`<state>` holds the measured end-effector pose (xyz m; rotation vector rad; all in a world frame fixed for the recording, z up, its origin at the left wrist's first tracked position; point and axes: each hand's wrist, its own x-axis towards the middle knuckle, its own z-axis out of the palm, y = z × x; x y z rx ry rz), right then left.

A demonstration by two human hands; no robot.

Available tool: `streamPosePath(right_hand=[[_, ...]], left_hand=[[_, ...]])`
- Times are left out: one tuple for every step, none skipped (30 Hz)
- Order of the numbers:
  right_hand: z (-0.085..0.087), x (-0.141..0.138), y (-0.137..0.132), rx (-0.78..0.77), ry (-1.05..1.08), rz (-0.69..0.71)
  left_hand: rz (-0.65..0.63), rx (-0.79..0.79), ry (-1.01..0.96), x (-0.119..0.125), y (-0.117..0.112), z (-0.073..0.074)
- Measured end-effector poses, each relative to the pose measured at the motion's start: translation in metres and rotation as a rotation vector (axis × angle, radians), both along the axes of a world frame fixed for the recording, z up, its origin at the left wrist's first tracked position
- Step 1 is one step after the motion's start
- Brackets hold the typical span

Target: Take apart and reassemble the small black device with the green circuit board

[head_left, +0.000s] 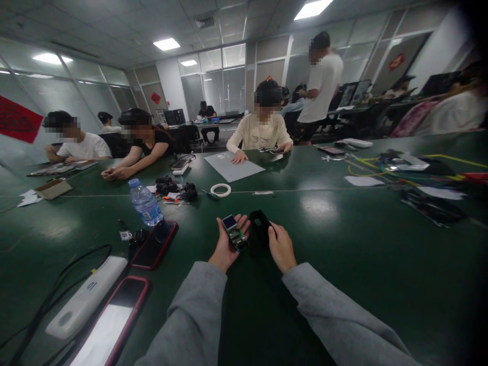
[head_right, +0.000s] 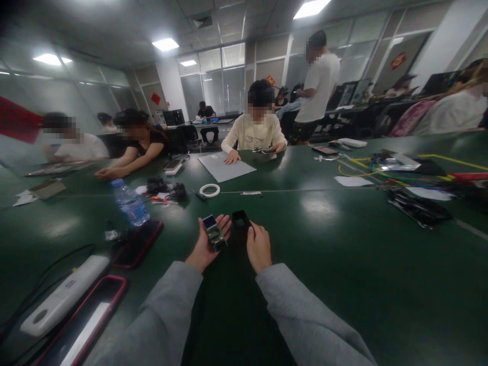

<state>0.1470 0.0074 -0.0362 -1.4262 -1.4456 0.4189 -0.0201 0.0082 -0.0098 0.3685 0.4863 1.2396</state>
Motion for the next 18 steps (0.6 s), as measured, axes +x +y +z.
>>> streamPosePath(right_hand=[[-0.0003,0.0,0.0,0.002,-0.002,0.0],[-0.0005,0.0001,0.0001,0.002,-0.002,-0.002],[-0.0007,0.0002,0.0001,-0.002,0.0,-0.002],[-0.0007,0.0002,0.0,-0.007,0.002,-0.002],[-0.0006,0.0002,-0.0001,-0.01,0.004,-0.001],[-0.0004,0.0,-0.0003,-0.011,0.008,0.0],[-0.0002,-0.0002,-0.0004,-0.009,0.012,0.001],[0.0001,-0.0005,-0.0006,-0.005,0.016,0.001],[0.0003,-0.0007,-0.0007,-0.003,0.018,0.0],[0.0005,-0.001,-0.0009,-0.003,0.021,-0.003],[0.0006,-0.0012,-0.0009,-0.006,0.026,-0.007],[0.0007,-0.0014,-0.0011,-0.01,0.032,-0.011],[0.0008,-0.0015,-0.0012,-0.013,0.039,-0.016],[0.001,-0.0016,-0.0015,-0.014,0.046,-0.02],[0.0013,-0.0018,-0.0019,-0.012,0.051,-0.024],[0.0019,-0.0019,-0.0025,-0.009,0.054,-0.027],[0.0026,-0.0021,-0.0033,-0.004,0.053,-0.029],[0.0037,-0.0024,-0.0043,-0.001,0.051,-0.029]], left_hand=[[-0.001,0.002,-0.004,0.0004,-0.0002,0.0001],[0.0,0.002,-0.006,0.0007,-0.0001,0.0],[0.002,0.0,-0.007,0.0011,0.0001,-0.0004],[0.006,-0.003,-0.007,0.0014,0.0005,-0.0009],[0.009,-0.005,-0.006,0.0017,0.0009,-0.0014],[0.007,-0.007,-0.004,0.0019,0.0014,-0.0019],[0.006,-0.005,-0.004,0.002,0.0018,-0.0024],[-0.001,0.0,-0.008,0.0021,0.0021,-0.0028],[0.002,0.002,-0.01,0.0021,0.0024,-0.003],[0.005,0.003,-0.008,0.0022,0.0026,-0.0031],[0.006,0.004,-0.008,0.0022,0.0028,-0.0031],[0.011,-0.004,-0.007,0.0024,0.0029,-0.003],[0.013,-0.01,-0.007,0.0025,0.003,-0.0028],[0.015,-0.016,-0.008,0.0026,0.0029,-0.0025],[0.016,-0.019,-0.011,0.0028,0.0028,-0.0021],[0.016,-0.021,-0.015,0.0029,0.0026,-0.0017],[0.013,-0.021,-0.017,0.0029,0.0022,-0.0012],[0.009,-0.021,-0.017,0.0029,0.0018,-0.0008]])
